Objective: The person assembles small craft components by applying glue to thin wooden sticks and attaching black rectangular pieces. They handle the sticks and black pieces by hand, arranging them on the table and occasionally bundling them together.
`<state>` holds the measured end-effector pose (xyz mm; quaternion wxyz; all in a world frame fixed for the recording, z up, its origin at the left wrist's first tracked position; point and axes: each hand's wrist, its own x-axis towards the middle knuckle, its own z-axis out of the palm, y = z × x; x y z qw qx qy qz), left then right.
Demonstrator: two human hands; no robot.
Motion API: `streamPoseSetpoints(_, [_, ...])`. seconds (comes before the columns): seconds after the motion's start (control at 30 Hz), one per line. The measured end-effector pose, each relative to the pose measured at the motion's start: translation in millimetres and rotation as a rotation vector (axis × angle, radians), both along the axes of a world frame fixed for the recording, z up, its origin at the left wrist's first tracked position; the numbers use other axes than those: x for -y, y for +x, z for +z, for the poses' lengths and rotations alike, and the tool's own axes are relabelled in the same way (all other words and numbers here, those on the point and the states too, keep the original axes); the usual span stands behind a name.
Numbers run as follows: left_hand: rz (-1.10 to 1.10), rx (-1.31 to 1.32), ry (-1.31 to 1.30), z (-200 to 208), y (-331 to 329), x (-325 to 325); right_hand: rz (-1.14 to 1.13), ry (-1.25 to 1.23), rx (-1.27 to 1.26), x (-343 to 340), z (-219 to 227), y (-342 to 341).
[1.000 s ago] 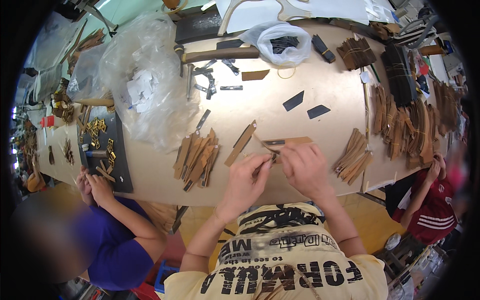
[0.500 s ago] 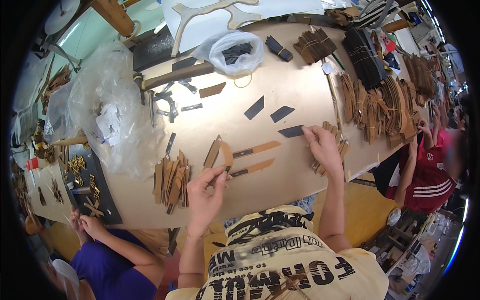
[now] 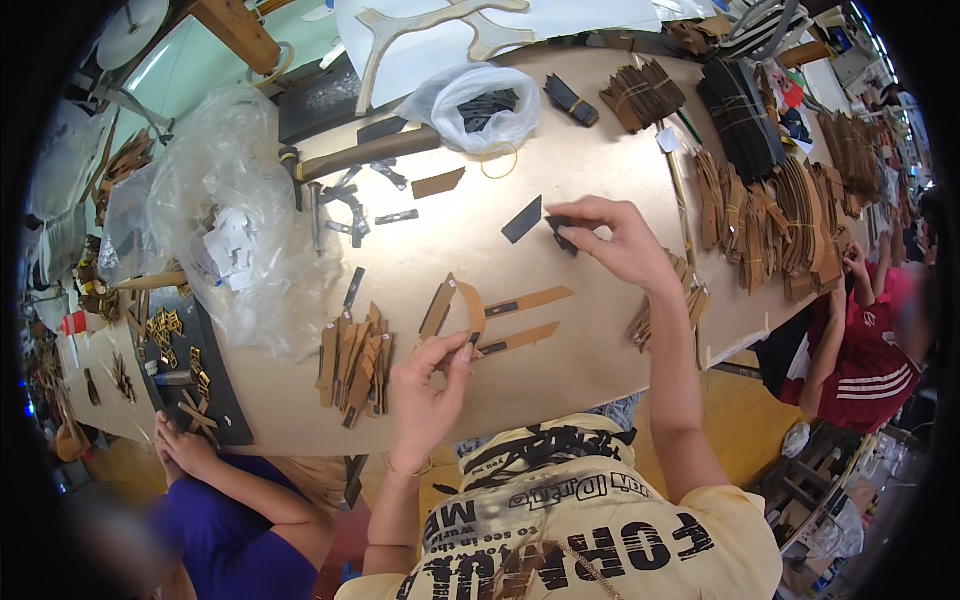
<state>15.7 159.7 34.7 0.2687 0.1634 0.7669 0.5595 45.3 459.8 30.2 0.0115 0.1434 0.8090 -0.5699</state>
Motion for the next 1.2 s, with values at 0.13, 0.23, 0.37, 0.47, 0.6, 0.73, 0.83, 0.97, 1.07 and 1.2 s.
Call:
streamPoseSetpoints(0.13, [0.027,0.003,-0.011,-0.9,-1.1,4.0,0.022,-0.023,-0.032,-0.9,-4.0,-30.2])
streamPoseSetpoints(0.23, [0.060,0.010,-0.001,-1.3,0.3,7.6,-0.018,-0.016,0.044,-16.3,0.5,-30.5])
streamPoseSetpoints(0.37, [0.042,0.016,-0.008,-2.4,0.1,6.5,-0.031,0.022,0.305,-48.7,6.0,-18.4])
streamPoseSetpoints(0.47, [-0.006,-0.002,-0.024,-0.9,-1.8,2.3,0.098,0.092,0.225,-55.5,-1.9,-11.8])
streamPoseSetpoints(0.6, [-0.033,-0.019,-0.031,4.5,-2.6,-1.8,0.223,0.175,0.171,-50.4,-14.3,-14.8])
streamPoseSetpoints(0.73, [-0.025,-0.031,-0.025,6.3,-2.4,-2.0,0.243,0.240,0.209,-47.2,-16.1,-22.7])
streamPoseSetpoints(0.83, [-0.023,-0.030,-0.039,5.8,-1.0,-0.3,0.206,0.204,0.315,-49.6,-14.2,-25.3])
streamPoseSetpoints(0.97, [-0.015,-0.021,-0.031,4.8,0.9,1.1,0.180,0.129,0.270,-52.4,-13.3,-25.7])
streamPoseSetpoints(1.07, [0.005,-0.031,-0.015,3.8,2.0,1.1,0.228,0.237,0.176,-44.4,-8.5,-23.5])
streamPoseSetpoints(1.2, [0.004,0.114,0.059,3.3,2.2,2.8,0.176,0.800,0.038,-9.1,8.9,-7.7])
